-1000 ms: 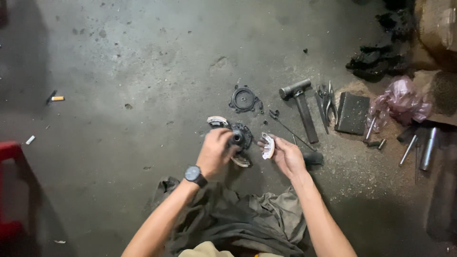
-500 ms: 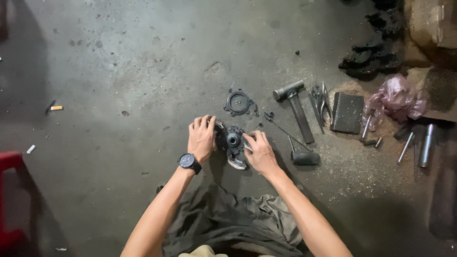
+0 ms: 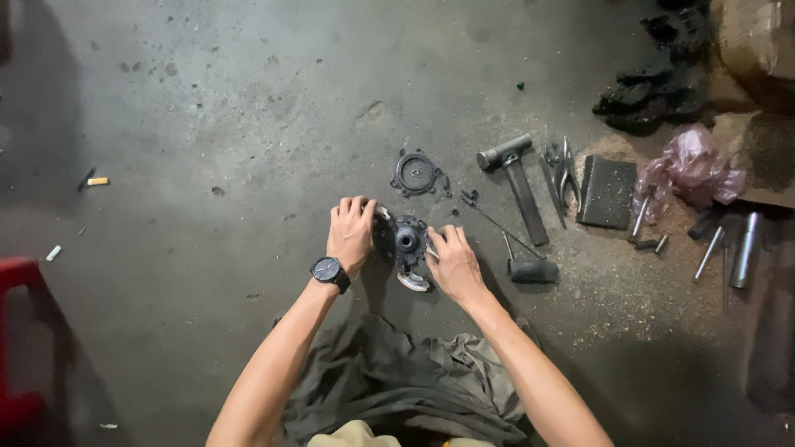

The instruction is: Disassembling and inspecting centrifugal clutch components of a motorcycle engine.

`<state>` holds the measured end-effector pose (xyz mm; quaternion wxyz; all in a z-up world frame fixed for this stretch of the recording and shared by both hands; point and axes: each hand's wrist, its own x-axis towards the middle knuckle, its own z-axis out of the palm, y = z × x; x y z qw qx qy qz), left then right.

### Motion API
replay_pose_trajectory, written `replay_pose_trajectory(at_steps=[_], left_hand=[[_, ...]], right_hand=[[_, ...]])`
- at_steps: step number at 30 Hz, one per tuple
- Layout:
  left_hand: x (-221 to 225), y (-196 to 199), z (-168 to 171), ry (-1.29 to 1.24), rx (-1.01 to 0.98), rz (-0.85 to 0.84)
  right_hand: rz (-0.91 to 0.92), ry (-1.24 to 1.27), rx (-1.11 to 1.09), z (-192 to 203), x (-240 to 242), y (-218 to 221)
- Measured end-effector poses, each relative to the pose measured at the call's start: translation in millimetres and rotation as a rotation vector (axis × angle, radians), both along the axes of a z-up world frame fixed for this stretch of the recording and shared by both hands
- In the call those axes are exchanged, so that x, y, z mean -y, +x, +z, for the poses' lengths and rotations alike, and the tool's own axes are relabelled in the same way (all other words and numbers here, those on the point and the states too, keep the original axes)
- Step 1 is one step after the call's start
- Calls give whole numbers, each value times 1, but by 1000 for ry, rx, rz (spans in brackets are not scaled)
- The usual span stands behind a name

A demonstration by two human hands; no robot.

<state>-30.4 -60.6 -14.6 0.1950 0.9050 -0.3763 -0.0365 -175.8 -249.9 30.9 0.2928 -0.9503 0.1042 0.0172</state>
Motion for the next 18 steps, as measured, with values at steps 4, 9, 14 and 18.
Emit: replay_pose_trajectory(at_steps=[4, 9, 14, 18], left_hand=[[4, 5, 7, 9, -3, -30], [17, 18, -9, 35, -48, -68], [19, 18, -3, -36, 14, -130], [10, -16, 21, -95, 62, -64]], right_hand=[[1, -9, -14, -10, 1, -1], [39, -17, -13, -5, -1, -11], [-18, 56, 57, -16, 17, -20], [-216, 140, 91, -23, 44, -11]])
